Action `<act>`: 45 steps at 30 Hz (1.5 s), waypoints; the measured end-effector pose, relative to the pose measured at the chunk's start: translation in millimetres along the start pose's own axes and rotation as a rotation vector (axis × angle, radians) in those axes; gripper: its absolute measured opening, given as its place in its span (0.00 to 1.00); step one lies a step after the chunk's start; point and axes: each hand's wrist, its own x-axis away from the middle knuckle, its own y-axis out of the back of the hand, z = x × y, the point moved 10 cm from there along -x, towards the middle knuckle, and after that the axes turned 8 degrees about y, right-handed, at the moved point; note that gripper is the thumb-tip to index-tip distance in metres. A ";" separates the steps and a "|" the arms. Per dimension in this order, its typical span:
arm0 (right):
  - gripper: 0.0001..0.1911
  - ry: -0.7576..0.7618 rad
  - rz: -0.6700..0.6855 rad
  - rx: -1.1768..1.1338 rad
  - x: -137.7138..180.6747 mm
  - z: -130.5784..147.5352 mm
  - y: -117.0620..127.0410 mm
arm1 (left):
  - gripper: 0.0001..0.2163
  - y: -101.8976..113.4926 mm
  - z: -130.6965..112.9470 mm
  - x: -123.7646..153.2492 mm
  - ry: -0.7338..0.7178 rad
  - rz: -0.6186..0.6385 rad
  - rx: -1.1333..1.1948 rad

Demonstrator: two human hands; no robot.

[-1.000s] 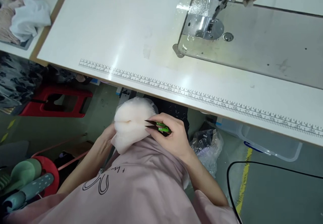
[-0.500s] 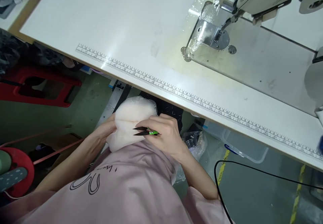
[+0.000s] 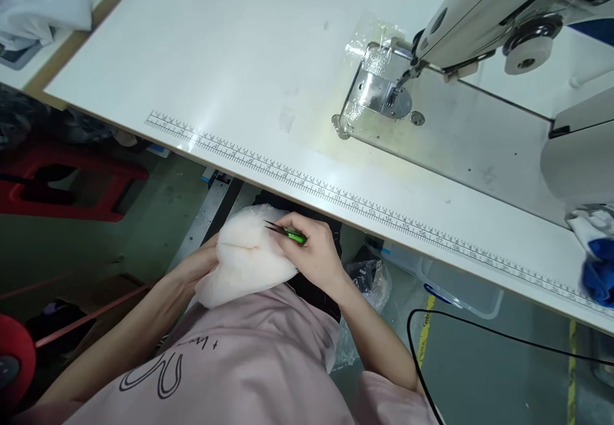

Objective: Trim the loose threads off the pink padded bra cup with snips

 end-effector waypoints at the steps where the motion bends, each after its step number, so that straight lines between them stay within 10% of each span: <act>1: 0.07 0.005 -0.019 0.028 0.8 -0.8 4.6 | 0.24 2.5 -0.1 0.2 0.002 -0.033 0.017; 10: 0.08 0.108 0.163 0.128 13.8 15.4 2.9 | 0.23 -1.0 -4.4 2.4 -0.001 -0.006 -0.045; 37: 0.09 0.151 0.004 0.107 14.4 16.0 6.1 | 0.23 3.5 2.0 1.8 0.011 -0.030 -0.062; 45: 0.08 0.456 -0.085 0.449 29.6 43.3 9.7 | 0.25 4.8 1.8 4.3 0.023 -0.068 -0.018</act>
